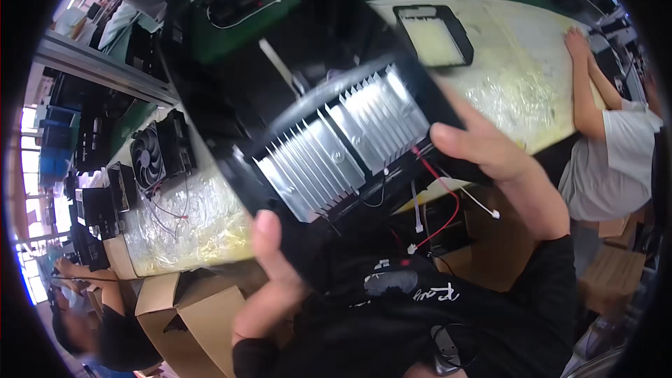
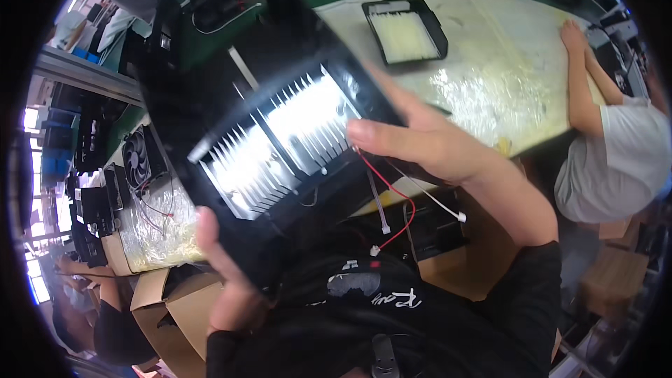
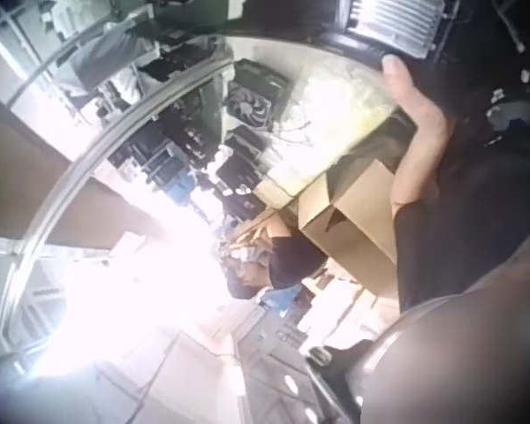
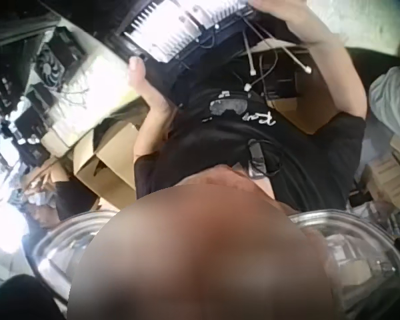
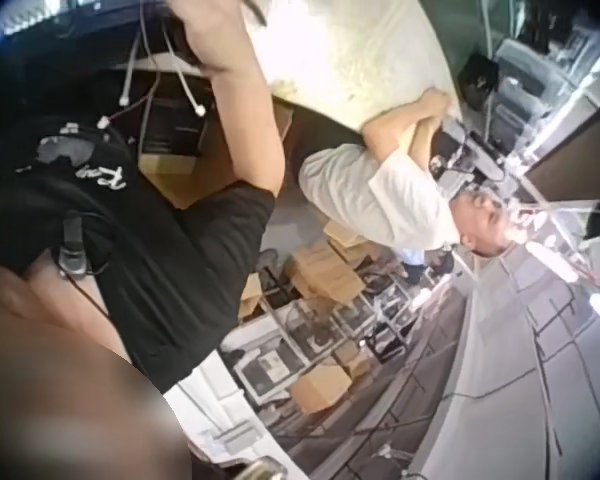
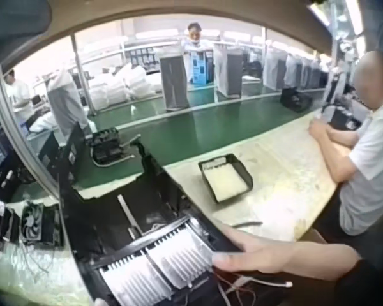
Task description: Installing a cooling fan and wiring components into a plastic electronic housing.
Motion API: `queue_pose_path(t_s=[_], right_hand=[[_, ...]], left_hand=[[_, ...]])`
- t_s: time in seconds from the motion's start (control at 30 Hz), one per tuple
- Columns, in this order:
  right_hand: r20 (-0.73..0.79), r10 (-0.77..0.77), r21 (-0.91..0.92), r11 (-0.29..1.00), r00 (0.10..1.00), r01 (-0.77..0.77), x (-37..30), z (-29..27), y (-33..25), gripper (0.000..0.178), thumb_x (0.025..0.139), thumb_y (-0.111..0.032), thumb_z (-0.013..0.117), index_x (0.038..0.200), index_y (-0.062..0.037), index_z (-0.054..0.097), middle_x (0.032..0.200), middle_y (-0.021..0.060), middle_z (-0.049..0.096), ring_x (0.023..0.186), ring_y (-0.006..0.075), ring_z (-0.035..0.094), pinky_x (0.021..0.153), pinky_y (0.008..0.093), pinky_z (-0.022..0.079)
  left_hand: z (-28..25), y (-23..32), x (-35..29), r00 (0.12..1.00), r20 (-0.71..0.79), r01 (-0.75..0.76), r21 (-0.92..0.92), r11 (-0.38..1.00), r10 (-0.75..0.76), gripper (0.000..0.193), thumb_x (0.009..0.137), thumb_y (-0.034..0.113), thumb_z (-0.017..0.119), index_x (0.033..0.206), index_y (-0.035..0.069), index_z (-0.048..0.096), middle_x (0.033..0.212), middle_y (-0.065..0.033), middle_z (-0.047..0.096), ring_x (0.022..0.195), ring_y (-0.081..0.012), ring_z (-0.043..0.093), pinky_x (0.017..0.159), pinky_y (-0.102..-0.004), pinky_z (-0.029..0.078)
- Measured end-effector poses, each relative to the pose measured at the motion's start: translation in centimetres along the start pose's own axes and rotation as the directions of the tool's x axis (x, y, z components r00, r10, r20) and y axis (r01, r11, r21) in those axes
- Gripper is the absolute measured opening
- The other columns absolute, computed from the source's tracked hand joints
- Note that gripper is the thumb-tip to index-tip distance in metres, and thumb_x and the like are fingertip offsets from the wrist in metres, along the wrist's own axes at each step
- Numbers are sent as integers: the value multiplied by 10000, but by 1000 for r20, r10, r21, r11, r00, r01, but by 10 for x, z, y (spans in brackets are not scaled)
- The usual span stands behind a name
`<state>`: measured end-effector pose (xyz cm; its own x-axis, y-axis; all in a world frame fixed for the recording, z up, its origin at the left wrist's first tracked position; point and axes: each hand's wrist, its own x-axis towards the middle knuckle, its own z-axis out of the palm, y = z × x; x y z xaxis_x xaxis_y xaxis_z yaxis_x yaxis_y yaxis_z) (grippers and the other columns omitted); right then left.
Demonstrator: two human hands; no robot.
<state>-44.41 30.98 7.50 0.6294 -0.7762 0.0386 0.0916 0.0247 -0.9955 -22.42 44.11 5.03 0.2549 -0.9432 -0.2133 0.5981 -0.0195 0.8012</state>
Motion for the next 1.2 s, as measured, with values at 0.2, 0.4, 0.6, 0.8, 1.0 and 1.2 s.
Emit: queue_pose_path(t_s=[0.2, 0.4, 0.6, 0.8, 1.0, 1.2], right_hand=[[-274, -6, 58, 998, 962, 23, 118, -52, -103, 190, 870, -136, 649, 1016, -14, 658, 909, 140, 685, 799, 245, 660, 718, 359, 522], [-295, 274, 97, 962, 916, -256, 267, -261, -20, 430, 836, -70, 538, 1265, -48, 548, 1028, 112, 678, 890, 219, 681, 829, 360, 559], [-375, 286, 42, 955, 882, -292, 302, -286, 14, 474, 862, -55, 495, 1336, -48, 479, 1066, 115, 648, 874, 216, 665, 833, 348, 558], [-457, 256, -207, 901, 852, -382, 302, -306, -5, 646, 950, -426, 522, 1482, -93, 368, 1450, 141, 469, 1350, 232, 395, 1158, 403, 199], [-515, -31, -272, 954, 857, -129, 275, -290, -24, 487, 1023, -310, 440, 1453, -83, 413, 1384, 89, 548, 1276, 171, 505, 1055, 294, 357], [-504, -214, -438, 899, 837, -34, 242, -253, -31, 519, 922, -234, 609, 1379, -40, 462, 1248, 112, 614, 1178, 195, 561, 1012, 318, 408]], left_hand=[[96, 85, 196, 869, 213, -472, 93, 877, 446, 385, 899, 401, 620, 1130, 96, 577, 1008, -3, 550, 884, -122, 520, 779, -322, 451], [145, 5, 411, 895, 259, -344, -117, 932, 363, 837, 811, 222, 703, 1498, -14, 289, 1078, -57, 605, 942, -147, 546, 854, -300, 462], [137, -41, 484, 953, 281, -122, 11, 993, 114, 953, 826, 453, 655, 1537, 18, 193, 1466, -178, 431, 1288, -252, 469, 1046, -335, 384], [78, 14, 483, 482, 144, -178, 982, -64, 864, 999, 754, 772, 556, 1245, -93, 468, 1287, -339, 427, 1214, -473, 435, 994, -555, 360], [-70, 71, 504, 784, -435, 171, 837, 520, 443, 1231, 714, 890, 448, 1390, -137, 395, 1452, -314, 389, 1396, -428, 301, 1156, -480, 210], [-87, 84, 572, 985, -172, 54, 297, 953, -2, 760, 671, 328, 857, 1222, -87, 539, 1219, -182, 611, 1037, -265, 647, 936, -386, 520]])
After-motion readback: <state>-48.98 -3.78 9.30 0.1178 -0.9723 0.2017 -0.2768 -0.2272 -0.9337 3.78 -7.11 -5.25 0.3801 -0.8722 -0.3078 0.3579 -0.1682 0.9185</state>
